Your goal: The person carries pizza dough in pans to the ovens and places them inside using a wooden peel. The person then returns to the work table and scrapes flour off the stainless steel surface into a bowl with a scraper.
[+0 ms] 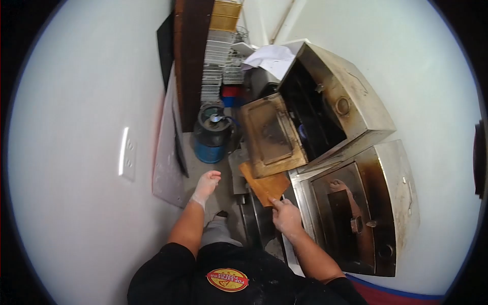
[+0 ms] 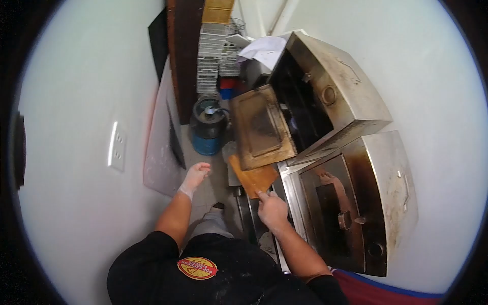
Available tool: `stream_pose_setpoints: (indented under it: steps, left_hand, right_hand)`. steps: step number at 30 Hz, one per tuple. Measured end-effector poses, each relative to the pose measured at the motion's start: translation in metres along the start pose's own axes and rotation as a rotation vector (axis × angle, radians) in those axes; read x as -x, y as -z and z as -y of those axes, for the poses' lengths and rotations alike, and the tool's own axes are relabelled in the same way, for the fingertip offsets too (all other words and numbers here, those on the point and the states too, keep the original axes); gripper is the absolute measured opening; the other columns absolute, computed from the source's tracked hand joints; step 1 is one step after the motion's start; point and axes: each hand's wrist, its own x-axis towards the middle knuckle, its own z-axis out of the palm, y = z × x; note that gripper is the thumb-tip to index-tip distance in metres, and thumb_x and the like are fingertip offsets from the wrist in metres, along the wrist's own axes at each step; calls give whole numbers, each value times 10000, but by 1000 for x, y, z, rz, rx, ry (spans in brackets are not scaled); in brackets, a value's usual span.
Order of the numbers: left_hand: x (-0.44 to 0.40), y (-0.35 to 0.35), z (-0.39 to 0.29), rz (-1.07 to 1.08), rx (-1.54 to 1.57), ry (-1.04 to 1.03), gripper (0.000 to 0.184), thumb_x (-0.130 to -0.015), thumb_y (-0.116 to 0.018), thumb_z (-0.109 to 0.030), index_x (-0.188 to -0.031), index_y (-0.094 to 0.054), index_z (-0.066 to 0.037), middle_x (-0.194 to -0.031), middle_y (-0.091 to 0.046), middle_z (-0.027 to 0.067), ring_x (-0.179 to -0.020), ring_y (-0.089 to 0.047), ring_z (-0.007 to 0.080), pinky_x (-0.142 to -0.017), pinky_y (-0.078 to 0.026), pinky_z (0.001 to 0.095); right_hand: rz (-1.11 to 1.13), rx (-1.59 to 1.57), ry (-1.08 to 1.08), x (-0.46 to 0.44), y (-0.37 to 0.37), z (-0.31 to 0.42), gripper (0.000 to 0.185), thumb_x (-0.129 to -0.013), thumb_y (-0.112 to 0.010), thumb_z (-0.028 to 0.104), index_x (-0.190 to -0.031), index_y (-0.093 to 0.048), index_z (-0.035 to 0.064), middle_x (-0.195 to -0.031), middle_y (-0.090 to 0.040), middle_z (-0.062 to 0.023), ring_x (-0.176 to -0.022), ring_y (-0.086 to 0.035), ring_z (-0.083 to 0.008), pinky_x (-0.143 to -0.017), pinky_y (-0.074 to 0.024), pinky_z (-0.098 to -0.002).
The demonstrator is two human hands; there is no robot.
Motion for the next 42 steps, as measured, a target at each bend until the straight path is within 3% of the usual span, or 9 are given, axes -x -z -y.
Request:
stream_pose_setpoints:
  steps: [10,13,14,17,21,25,29,36,42]
  left_hand:
    - [113,23,70,-102,-227,129,230,-927,-595,-92,-1141,-663,-45,-1061,-701,95,-873,-662,149,-735,-530,283]
    - [116,16,37,-235,-785,81,248,-927,-559,-57,-1148,-668,-30,-1108,-700,120,-947,-662,159,-807,-530,285]
    - [107,13,36,-225,-791,60,248,-927,-559,-57,-1148,-668,-30,-1108,-700,120,-947,-662,159,-807,-530,285]
    - [87,6,37,-281,-828,-580,298,-931,-518,-26,-1195,-654,-11,-1144,-695,127,-1004,-657,168,-878,-516,286]
    - [39,3,8,220,-262,-123,354,-923,-488,27,-1249,-625,1,-1142,-695,120,-1000,-655,165,-908,-507,286]
    - [-5,-17,-56,282,-269,-317,329,-957,-480,16,-1261,-607,12,-1179,-687,116,-993,-658,163,-873,-520,277]
    - [-43,-41,-125,324,-233,-343,309,-982,-506,-25,-1278,-594,-8,-1178,-686,101,-972,-649,142,-858,-515,267]
    - [-53,-53,-204,362,-134,-340,326,-1002,-551,-107,-1323,-554,-51,-1191,-681,80,-962,-634,112,-835,-494,254]
    - [-51,-44,-236,335,-41,-410,305,-1002,-548,-102,-1302,-559,-46,-1185,-682,84,-961,-640,120,-831,-497,255]
  right_hand:
    - [35,-296,123,58,-28,-1,461,-818,-689,131,-1274,-647,183,-948,-636,-140,-833,-647,-328,-743,-534,-425]
    - [-125,-353,185,47,10,17,502,-817,-717,109,-1308,-618,139,-902,-654,-116,-763,-656,-273,-703,-534,-383]
    - [-15,-665,0,37,31,23,520,-821,-731,93,-1323,-599,113,-876,-657,-102,-737,-648,-230,-691,-526,-347]
    - [208,-1290,-379,7,64,25,560,-827,-760,60,-1352,-562,61,-825,-663,-73,-684,-633,-146,-667,-510,-276]
    - [86,-1336,-415,-31,77,17,640,-847,-755,50,-1410,-456,-3,-779,-641,-35,-597,-557,-69,-573,-454,-219]
    - [-37,-920,-192,-64,82,-8,733,-853,-742,43,-1479,-361,33,-794,-645,-50,-588,-537,-74,-471,-396,-232]
    - [-336,-901,-80,-82,71,-5,606,-870,-712,24,-1403,-424,41,-782,-614,-37,-584,-529,-75,-444,-370,-236]
    - [-541,-1952,-416,-115,109,14,100,-913,-605,-8,-970,-545,48,-764,-556,-43,-573,-526,-147,-489,-418,-268]
    - [-807,-2263,-560,-241,92,1,54,-941,-569,23,-897,-539,16,-777,-585,-68,-565,-508,-158,-452,-380,-262]
